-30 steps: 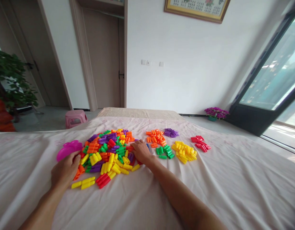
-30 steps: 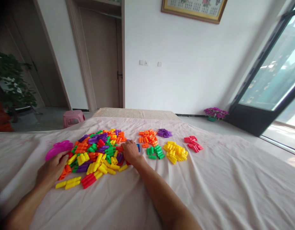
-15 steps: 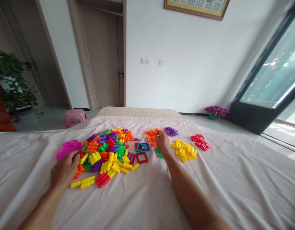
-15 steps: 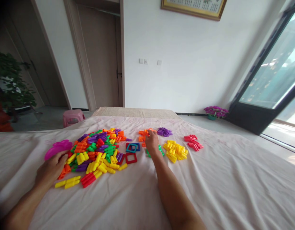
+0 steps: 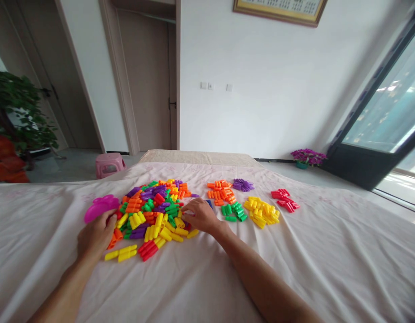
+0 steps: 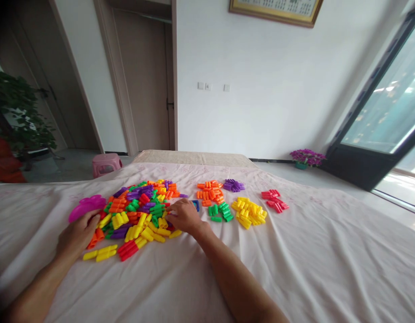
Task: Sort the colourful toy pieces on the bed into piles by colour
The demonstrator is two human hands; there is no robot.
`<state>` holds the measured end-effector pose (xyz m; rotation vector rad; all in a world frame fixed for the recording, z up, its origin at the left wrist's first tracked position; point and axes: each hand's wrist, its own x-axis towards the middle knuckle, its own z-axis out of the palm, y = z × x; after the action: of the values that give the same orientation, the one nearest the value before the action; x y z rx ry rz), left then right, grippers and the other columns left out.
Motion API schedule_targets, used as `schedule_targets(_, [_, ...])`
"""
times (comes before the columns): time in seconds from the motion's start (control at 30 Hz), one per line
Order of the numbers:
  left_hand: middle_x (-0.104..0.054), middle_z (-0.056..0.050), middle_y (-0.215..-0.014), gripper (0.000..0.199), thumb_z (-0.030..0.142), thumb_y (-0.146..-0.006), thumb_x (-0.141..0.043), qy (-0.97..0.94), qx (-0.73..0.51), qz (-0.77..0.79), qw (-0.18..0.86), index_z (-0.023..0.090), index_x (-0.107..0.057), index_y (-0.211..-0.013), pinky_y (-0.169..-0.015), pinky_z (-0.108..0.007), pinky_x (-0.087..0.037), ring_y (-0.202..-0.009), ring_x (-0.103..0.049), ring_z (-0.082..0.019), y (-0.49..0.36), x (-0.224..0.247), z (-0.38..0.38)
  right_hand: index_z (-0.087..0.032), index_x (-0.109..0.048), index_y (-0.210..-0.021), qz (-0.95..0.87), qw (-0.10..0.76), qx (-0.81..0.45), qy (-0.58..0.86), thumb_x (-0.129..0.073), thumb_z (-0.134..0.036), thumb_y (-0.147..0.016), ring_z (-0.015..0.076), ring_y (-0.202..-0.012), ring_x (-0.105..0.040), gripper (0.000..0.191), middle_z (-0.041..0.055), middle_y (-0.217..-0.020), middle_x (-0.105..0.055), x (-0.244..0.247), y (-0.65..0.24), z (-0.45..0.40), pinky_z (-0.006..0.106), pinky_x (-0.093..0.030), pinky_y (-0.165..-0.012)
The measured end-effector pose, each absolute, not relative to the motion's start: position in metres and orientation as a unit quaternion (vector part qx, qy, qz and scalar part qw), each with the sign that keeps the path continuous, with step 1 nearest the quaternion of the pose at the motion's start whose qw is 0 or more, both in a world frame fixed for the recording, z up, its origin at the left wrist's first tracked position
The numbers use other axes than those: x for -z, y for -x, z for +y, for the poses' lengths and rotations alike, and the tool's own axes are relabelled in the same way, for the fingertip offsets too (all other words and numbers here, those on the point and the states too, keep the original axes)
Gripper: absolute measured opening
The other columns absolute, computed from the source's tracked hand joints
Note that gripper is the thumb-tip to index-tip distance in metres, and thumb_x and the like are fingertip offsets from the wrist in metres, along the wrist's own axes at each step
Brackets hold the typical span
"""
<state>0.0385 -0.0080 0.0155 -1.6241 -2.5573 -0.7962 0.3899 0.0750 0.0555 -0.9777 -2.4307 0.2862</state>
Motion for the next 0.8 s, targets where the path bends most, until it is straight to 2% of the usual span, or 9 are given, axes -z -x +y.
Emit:
schedule_targets(0.13, [-0.071, -0.011, -0.122, 0.054, 0.045, -0.099, -0.029, 0.514, 0.257, -0.818, 0.003, 0.019, -0.064, -0.13, -0.083, -0.034, -0.046, -0.107, -0.066, -0.027, -0.04, -0.017, -0.008, -0.025, -0.066, -0.128, -0.903, 0.198, -0.076, 0.375, -0.066, -0.03, -0.087, 0.0233, -0.113, -0.059, 0.042, 0.0067, -0.113, -0.072, -0.052, -0.387, 0.07, 0.035, -0.039, -0.101])
schedule_targets(0.23, [-0.072, -0.011, -0.122, 0.053, 0.045, -0.098, -0.029, 0.511, 0.255, -0.821, 0.0, 0.019, -0.064, -0.129, -0.083, -0.034, -0.046, -0.106, -0.066, -0.027, -0.041, -0.018, -0.008, -0.028, -0.062, -0.133, -0.909, 0.178, -0.074, 0.369, -0.065, -0.028, -0.087, 0.0238, -0.117, -0.057, 0.046, 0.0061, -0.118, -0.07, -0.053, -0.383, 0.066, 0.036, -0.037, -0.103])
schedule_targets(0.37, [-0.071, -0.01, -0.123, 0.053, 0.045, -0.098, -0.03, 0.513, 0.255, -0.82, -0.002, 0.02, -0.064, -0.129, -0.082, -0.033, -0.046, -0.106, -0.066, -0.026, -0.042, -0.02, -0.009, -0.027, -0.068, -0.122, -0.903, 0.177, -0.088, 0.383, -0.066, -0.026, -0.083, 0.0248, -0.115, -0.058, 0.039, 0.0056, -0.119, -0.069, -0.057, -0.378, 0.062, 0.036, -0.037, -0.102])
schedule_targets(0.53, [-0.071, -0.01, -0.124, 0.054, 0.046, -0.098, -0.028, 0.51, 0.246, -0.824, -0.002, 0.02, -0.063, -0.131, -0.084, -0.034, -0.046, -0.108, -0.065, -0.027, -0.044, -0.022, -0.01, -0.022, -0.07, -0.104, -0.888, 0.212, -0.106, 0.394, -0.067, -0.021, -0.082, 0.0222, -0.105, -0.061, 0.022, 0.0057, -0.107, -0.071, -0.054, -0.376, 0.063, 0.033, -0.041, -0.095])
schedule_targets(0.67, [-0.071, -0.011, -0.124, 0.054, 0.046, -0.098, -0.029, 0.513, 0.25, -0.821, -0.006, 0.019, -0.063, -0.131, -0.084, -0.035, -0.047, -0.108, -0.065, -0.028, -0.043, -0.021, -0.01, -0.02, -0.068, -0.099, -0.888, 0.241, -0.106, 0.378, -0.067, -0.02, -0.086, 0.0197, -0.098, -0.061, 0.013, 0.0046, -0.098, -0.071, -0.048, -0.375, 0.065, 0.029, -0.042, -0.09])
schedule_targets(0.8, [-0.071, -0.012, -0.123, 0.054, 0.047, -0.098, -0.03, 0.515, 0.246, -0.821, -0.007, 0.02, -0.063, -0.132, -0.08, -0.036, -0.047, -0.106, -0.065, -0.03, -0.037, -0.016, -0.008, -0.021, -0.069, -0.099, -0.878, 0.267, -0.1, 0.385, -0.062, -0.022, -0.092, 0.0177, -0.097, -0.06, 0.01, 0.0046, -0.102, -0.069, -0.057, -0.384, 0.073, 0.027, -0.042, -0.086])
